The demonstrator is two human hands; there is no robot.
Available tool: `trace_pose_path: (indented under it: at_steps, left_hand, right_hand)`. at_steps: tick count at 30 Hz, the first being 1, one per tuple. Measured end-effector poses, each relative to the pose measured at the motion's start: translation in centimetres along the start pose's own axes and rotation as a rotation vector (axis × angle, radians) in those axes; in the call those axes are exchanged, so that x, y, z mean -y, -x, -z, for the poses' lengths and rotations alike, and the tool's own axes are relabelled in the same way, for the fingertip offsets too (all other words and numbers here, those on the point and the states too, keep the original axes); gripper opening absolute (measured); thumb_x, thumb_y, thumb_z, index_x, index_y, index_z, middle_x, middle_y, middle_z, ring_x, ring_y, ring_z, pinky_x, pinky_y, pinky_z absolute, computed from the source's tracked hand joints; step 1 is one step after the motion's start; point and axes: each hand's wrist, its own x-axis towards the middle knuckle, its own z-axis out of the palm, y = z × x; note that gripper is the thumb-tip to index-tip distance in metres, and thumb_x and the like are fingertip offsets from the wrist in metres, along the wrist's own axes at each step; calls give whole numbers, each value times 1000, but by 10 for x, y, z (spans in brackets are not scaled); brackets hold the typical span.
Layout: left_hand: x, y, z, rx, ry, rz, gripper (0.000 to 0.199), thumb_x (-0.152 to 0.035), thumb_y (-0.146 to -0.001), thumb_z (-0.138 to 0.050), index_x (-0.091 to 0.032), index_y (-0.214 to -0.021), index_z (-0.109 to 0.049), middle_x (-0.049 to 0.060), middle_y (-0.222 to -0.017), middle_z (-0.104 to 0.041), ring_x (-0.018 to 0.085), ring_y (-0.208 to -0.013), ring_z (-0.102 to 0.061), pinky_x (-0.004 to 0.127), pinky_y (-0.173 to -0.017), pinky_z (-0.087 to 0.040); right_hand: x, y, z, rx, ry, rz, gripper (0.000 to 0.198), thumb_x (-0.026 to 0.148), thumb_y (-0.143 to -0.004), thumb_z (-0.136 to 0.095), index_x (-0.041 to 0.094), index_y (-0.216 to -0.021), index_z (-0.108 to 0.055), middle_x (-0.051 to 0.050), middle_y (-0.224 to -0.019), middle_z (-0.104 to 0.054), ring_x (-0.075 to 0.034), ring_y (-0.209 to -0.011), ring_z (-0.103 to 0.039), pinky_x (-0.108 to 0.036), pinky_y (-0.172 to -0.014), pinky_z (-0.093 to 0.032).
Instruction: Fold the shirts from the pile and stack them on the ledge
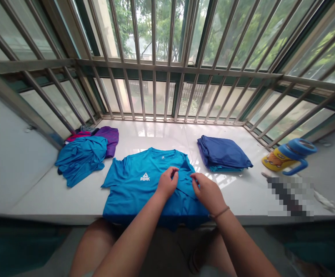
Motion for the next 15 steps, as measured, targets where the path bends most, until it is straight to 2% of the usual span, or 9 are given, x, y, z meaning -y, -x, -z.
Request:
trace_pose_path:
  at_steps: [2, 5, 7, 9, 12, 15]
  left_hand:
    - [0, 2, -4, 28, -30, -33, 21, -25, -101, -60, -25, -116, -75, 8, -117, -82, 26, -111, -76, 42, -104, -61]
    - [-1, 4, -9, 65, -68, -82, 24, -19, -96, -62, -24, -114, -76, 10, -121, -81, 28, -119, -73, 47, -111, -58]
    - [-1, 5, -10, 92, -108, -123, 26, -16, -95, -62, -23, -114, -77, 10, -123, -81, 29, -121, -73, 47, -113, -57]
    - [-1, 5, -10, 121, -151, -165, 25, -15, -95, -62, -24, -112, -77, 10, -123, -81, 29, -121, -73, 47, -112, -57]
    - [-1, 6, -10, 154, -188, -204, 22, -13, -94, -63, -25, -105, -77, 9, -118, -83, 28, -119, -74, 47, -111, -58]
    - [-2, 6, -11, 169, -215, -234, 20, -12, -94, -64, -25, -102, -77, 8, -115, -83, 28, -117, -74, 46, -109, -58]
  right_hand:
    - [-24, 7, 3, -32, 44, -63, 39, 14, -97, -47, 22, -125, -74, -10, -123, -78, -26, -116, -73, -36, -104, -56]
    - [-48, 18, 0, 41, 67, -24, 51, 9, -88, -50, 19, -133, -71, -13, -132, -72, -29, -123, -68, -39, -109, -53]
    - [-53, 23, -5, 90, 78, 11, 48, 12, -91, -53, 20, -135, -70, -14, -132, -71, -29, -122, -67, -39, -109, -52]
    - [-56, 27, -9, 109, 88, -15, 38, 18, -97, -52, 21, -129, -72, -13, -124, -73, -29, -118, -68, -39, -106, -52]
    - [-62, 25, -8, 103, 85, -119, 30, 22, -103, -49, 22, -120, -73, -11, -117, -76, -27, -111, -72, -35, -96, -53]
    - [-72, 11, 7, 189, 51, -240, 28, 22, -102, -53, 22, -121, -74, -8, -107, -80, -24, -98, -75, -32, -83, -52]
